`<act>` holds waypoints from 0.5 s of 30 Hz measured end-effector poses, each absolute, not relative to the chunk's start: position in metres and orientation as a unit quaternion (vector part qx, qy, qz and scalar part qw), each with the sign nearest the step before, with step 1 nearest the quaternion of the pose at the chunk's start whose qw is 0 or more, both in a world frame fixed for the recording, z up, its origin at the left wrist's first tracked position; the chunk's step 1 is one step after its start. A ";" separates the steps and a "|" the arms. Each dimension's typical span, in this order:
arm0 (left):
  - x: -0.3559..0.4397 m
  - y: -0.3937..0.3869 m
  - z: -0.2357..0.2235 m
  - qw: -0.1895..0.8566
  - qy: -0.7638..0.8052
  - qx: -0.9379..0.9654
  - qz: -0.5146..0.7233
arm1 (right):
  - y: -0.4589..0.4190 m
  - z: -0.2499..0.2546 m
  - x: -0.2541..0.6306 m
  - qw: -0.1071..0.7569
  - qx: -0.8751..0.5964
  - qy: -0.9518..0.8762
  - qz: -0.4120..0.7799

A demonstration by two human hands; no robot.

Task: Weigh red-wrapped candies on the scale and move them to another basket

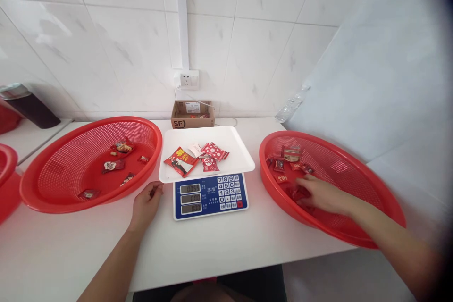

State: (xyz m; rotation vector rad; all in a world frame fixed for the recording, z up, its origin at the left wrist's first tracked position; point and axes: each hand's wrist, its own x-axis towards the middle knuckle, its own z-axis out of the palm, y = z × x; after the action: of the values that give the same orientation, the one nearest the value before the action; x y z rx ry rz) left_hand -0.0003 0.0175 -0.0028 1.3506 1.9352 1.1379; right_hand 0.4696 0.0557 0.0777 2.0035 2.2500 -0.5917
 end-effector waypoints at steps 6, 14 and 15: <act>-0.001 0.016 -0.003 0.255 0.721 0.495 0.412 | 0.054 0.088 0.470 -0.012 0.637 0.757 -0.146; -0.003 0.018 -0.006 0.250 0.725 0.500 0.402 | 0.043 0.103 0.460 -0.080 0.686 0.700 -0.183; -0.003 0.018 -0.006 0.252 0.724 0.500 0.402 | 0.043 0.103 0.460 -0.084 0.688 0.696 -0.186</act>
State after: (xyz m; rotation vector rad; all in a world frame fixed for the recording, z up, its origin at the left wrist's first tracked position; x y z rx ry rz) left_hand -0.0033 0.0176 -0.0059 1.3604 1.9697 1.0926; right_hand 0.4605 0.0425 0.1029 2.2853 2.3130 -0.6161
